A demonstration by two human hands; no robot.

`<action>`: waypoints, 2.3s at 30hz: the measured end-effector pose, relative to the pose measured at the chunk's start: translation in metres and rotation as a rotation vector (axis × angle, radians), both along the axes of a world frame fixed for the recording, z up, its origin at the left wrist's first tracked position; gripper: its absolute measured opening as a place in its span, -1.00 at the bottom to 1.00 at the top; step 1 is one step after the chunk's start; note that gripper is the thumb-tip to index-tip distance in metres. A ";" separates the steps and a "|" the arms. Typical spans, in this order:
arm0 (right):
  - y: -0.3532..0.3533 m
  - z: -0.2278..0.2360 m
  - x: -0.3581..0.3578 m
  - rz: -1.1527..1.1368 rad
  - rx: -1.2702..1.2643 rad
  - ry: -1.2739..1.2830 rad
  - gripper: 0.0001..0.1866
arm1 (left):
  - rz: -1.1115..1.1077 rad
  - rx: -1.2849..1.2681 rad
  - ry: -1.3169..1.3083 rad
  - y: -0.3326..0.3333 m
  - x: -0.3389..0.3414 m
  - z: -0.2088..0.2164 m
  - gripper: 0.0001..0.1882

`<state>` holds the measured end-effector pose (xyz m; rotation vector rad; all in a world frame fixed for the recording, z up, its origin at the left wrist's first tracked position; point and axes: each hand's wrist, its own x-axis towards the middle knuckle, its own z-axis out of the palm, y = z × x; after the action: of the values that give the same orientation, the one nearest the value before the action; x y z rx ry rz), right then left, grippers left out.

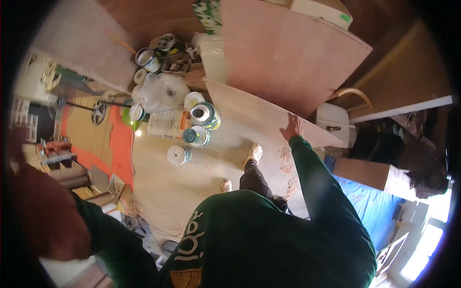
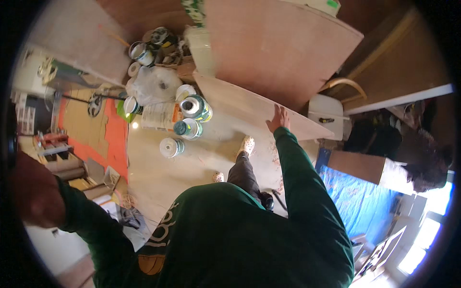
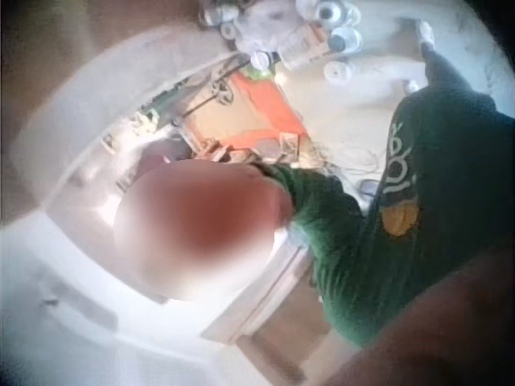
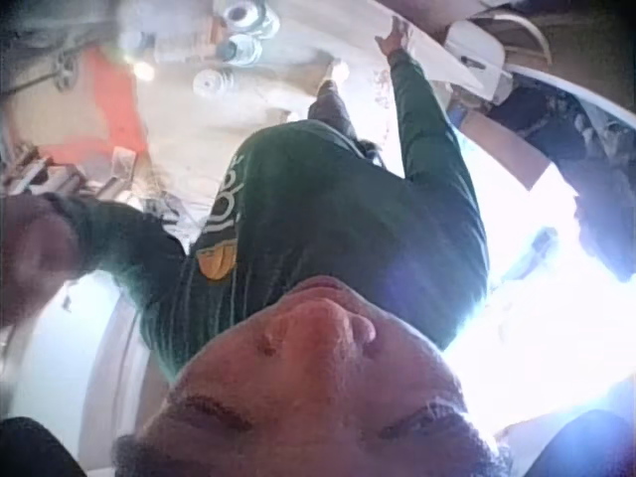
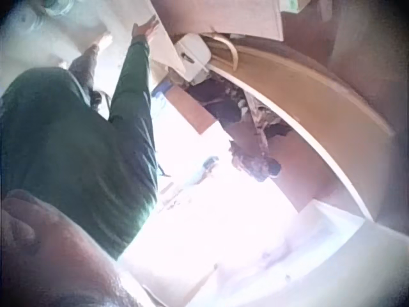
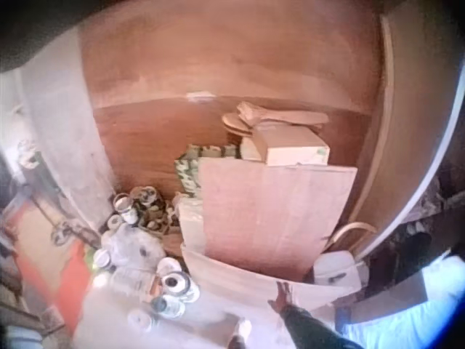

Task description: The person measures the edge of a plywood board using a tape measure, then positions a larger plywood sheet onto a table saw and aligns it against the fence.

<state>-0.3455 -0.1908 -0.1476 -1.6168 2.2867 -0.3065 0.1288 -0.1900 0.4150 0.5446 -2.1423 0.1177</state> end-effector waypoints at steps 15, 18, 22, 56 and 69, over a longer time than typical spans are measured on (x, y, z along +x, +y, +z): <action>-0.073 -0.049 -0.022 0.310 0.466 -0.030 -0.80 | 0.484 1.789 -0.569 0.041 0.096 -0.359 -0.53; -0.054 -0.043 -0.022 0.331 0.451 -0.028 -0.81 | 0.501 1.712 -0.617 0.005 0.094 -0.364 -0.52; -0.022 0.002 -0.019 0.339 0.498 0.004 -0.78 | 0.396 1.645 -0.436 -0.059 0.087 -0.379 -0.49; 0.583 0.648 0.445 -1.146 -0.512 0.995 -0.40 | -1.325 -0.464 0.301 -0.007 -0.340 0.204 -0.36; 0.376 -0.032 0.568 -1.795 -1.324 -0.890 0.06 | -1.481 -0.816 0.089 0.418 -0.212 0.270 -0.38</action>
<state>0.2222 0.1856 -0.1792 0.9857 1.8371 -2.4319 -0.0828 0.2278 0.6848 -1.4426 -1.6949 0.1048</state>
